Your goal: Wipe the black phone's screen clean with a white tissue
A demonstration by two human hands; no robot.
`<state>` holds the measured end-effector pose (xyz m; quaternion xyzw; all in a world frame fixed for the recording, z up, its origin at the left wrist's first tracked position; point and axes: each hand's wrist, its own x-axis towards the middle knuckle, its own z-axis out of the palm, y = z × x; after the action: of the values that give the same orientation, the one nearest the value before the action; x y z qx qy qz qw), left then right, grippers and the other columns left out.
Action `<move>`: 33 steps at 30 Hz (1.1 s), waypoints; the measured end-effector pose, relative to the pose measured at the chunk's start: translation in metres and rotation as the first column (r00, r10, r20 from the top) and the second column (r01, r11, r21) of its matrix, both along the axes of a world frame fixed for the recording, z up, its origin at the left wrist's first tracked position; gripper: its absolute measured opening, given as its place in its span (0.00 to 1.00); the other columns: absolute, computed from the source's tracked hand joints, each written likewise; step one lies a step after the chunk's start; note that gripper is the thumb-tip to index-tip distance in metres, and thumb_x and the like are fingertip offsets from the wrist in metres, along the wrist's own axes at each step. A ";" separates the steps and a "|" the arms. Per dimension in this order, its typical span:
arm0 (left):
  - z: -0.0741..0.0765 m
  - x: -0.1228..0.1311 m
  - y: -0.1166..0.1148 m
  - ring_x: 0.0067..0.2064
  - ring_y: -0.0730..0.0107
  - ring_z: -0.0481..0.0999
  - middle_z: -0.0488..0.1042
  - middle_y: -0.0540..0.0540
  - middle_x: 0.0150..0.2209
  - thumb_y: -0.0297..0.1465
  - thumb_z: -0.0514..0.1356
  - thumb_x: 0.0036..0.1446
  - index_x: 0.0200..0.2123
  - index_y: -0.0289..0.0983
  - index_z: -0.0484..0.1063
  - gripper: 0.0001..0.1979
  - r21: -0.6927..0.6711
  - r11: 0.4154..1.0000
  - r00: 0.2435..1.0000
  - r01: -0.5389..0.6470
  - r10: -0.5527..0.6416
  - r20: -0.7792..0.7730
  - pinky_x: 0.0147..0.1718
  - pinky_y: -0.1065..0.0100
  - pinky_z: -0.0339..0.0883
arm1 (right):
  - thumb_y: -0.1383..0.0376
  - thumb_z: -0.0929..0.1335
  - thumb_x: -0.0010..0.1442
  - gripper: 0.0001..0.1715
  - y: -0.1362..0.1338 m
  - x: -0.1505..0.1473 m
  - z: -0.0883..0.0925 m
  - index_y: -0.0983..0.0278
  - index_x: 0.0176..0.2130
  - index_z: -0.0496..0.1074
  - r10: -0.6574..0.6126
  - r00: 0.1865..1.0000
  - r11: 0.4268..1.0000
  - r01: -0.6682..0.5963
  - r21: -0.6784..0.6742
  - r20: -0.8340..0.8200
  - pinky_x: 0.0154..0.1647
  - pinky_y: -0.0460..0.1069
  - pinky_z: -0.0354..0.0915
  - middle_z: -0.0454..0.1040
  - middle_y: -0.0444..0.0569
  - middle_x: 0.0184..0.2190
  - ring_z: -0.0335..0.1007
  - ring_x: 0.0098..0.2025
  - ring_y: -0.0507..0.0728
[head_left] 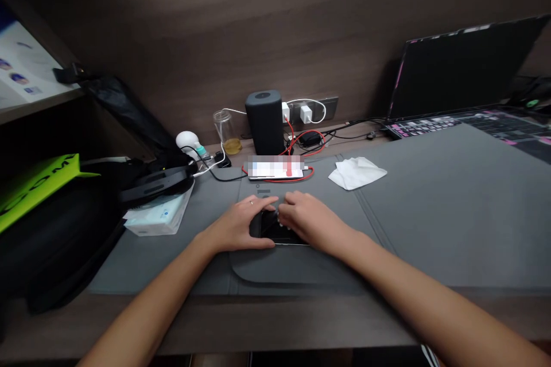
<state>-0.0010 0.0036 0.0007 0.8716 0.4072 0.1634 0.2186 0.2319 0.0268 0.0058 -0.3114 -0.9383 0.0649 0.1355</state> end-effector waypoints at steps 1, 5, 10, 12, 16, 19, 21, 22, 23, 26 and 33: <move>0.000 0.000 0.000 0.55 0.52 0.71 0.72 0.41 0.55 0.47 0.69 0.52 0.68 0.43 0.55 0.44 0.000 1.000 1.000 -0.001 0.001 -0.005 0.54 0.53 0.67 | 0.68 0.65 0.67 0.08 0.002 0.004 0.001 0.66 0.37 0.75 -0.033 0.999 0.999 0.033 0.004 0.018 0.33 0.50 0.54 0.71 0.51 0.35 0.63 0.33 0.55; 0.001 0.001 0.000 0.56 0.52 0.70 0.71 0.40 0.57 0.46 0.69 0.52 0.67 0.42 0.55 0.44 0.006 1.000 1.000 0.004 -0.004 -0.006 0.55 0.53 0.67 | 0.68 0.65 0.68 0.08 -0.007 -0.001 -0.002 0.66 0.37 0.74 -0.005 1.000 1.000 0.005 0.006 0.011 0.35 0.50 0.56 0.72 0.52 0.37 0.65 0.35 0.56; 0.000 0.000 0.000 0.56 0.52 0.71 0.71 0.40 0.58 0.45 0.69 0.52 0.68 0.43 0.55 0.45 0.003 1.000 1.000 0.002 -0.002 0.007 0.55 0.54 0.67 | 0.67 0.66 0.68 0.08 -0.013 -0.008 -0.004 0.64 0.37 0.73 0.123 0.992 0.992 -0.124 -0.025 -0.037 0.37 0.51 0.57 0.74 0.53 0.44 0.69 0.42 0.58; 0.000 0.000 0.000 0.56 0.51 0.71 0.72 0.41 0.57 0.46 0.69 0.52 0.68 0.44 0.54 0.45 -0.005 1.000 1.000 -0.006 0.006 0.006 0.55 0.53 0.66 | 0.67 0.66 0.67 0.06 -0.005 0.002 0.000 0.64 0.38 0.73 0.043 0.999 0.999 -0.043 -0.028 -0.015 0.36 0.50 0.56 0.74 0.52 0.40 0.68 0.38 0.57; 0.001 0.000 0.000 0.55 0.52 0.72 0.74 0.42 0.54 0.47 0.69 0.52 0.68 0.45 0.54 0.45 -0.024 1.000 1.000 -0.008 0.008 0.008 0.55 0.52 0.66 | 0.70 0.65 0.67 0.07 0.004 0.014 0.003 0.66 0.36 0.72 -0.115 0.993 0.993 0.115 0.000 0.026 0.35 0.50 0.56 0.73 0.50 0.35 0.67 0.33 0.55; 0.001 0.000 -0.001 0.56 0.52 0.71 0.72 0.41 0.56 0.46 0.69 0.52 0.68 0.44 0.54 0.45 -0.019 1.000 1.000 -0.016 0.016 0.009 0.55 0.53 0.66 | 0.70 0.64 0.67 0.07 -0.007 0.003 -0.003 0.66 0.38 0.72 -0.032 0.999 0.999 0.031 0.039 0.021 0.36 0.51 0.57 0.74 0.52 0.37 0.68 0.36 0.57; 0.001 0.001 -0.001 0.56 0.52 0.71 0.71 0.40 0.57 0.46 0.69 0.52 0.67 0.43 0.55 0.44 -0.012 1.000 1.000 -0.018 0.018 0.010 0.55 0.53 0.67 | 0.68 0.63 0.68 0.08 -0.015 -0.007 -0.004 0.66 0.38 0.72 0.079 0.997 0.997 -0.079 0.011 0.014 0.36 0.51 0.57 0.75 0.53 0.39 0.69 0.37 0.57; 0.001 0.001 -0.001 0.56 0.52 0.71 0.71 0.40 0.57 0.45 0.69 0.52 0.67 0.43 0.55 0.44 -0.011 1.000 1.000 -0.015 0.016 0.010 0.54 0.54 0.67 | 0.68 0.63 0.68 0.08 -0.017 -0.009 -0.004 0.65 0.38 0.72 0.117 0.993 0.993 -0.117 -0.015 0.009 0.36 0.51 0.57 0.75 0.53 0.40 0.69 0.38 0.57; 0.000 0.000 -0.001 0.56 0.52 0.71 0.71 0.40 0.57 0.45 0.69 0.52 0.67 0.43 0.55 0.44 -0.012 1.000 1.000 -0.014 0.014 0.010 0.54 0.53 0.67 | 0.68 0.64 0.68 0.08 -0.017 -0.008 -0.002 0.65 0.37 0.72 0.128 0.992 0.991 -0.128 -0.034 0.006 0.36 0.51 0.57 0.75 0.53 0.40 0.69 0.38 0.57; 0.000 0.000 0.000 0.55 0.52 0.71 0.72 0.41 0.55 0.46 0.69 0.52 0.68 0.44 0.54 0.44 -0.025 1.000 1.000 -0.015 0.015 0.010 0.55 0.51 0.66 | 0.68 0.65 0.66 0.07 -0.009 0.004 0.006 0.64 0.37 0.73 0.038 0.999 0.998 -0.037 -0.045 0.015 0.34 0.51 0.56 0.75 0.52 0.38 0.69 0.35 0.57; 0.001 0.002 -0.001 0.56 0.53 0.70 0.72 0.41 0.56 0.44 0.69 0.52 0.67 0.43 0.55 0.44 -0.025 1.000 1.000 -0.009 0.009 0.019 0.56 0.53 0.65 | 0.70 0.65 0.65 0.07 -0.013 -0.001 0.007 0.65 0.35 0.72 0.070 0.997 0.995 -0.069 -0.078 0.009 0.34 0.50 0.56 0.75 0.50 0.35 0.68 0.35 0.56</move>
<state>0.0006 0.0027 0.0016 0.8654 0.4110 0.1676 0.2325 0.2306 0.0137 0.0124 -0.2838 -0.9462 0.1044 0.1154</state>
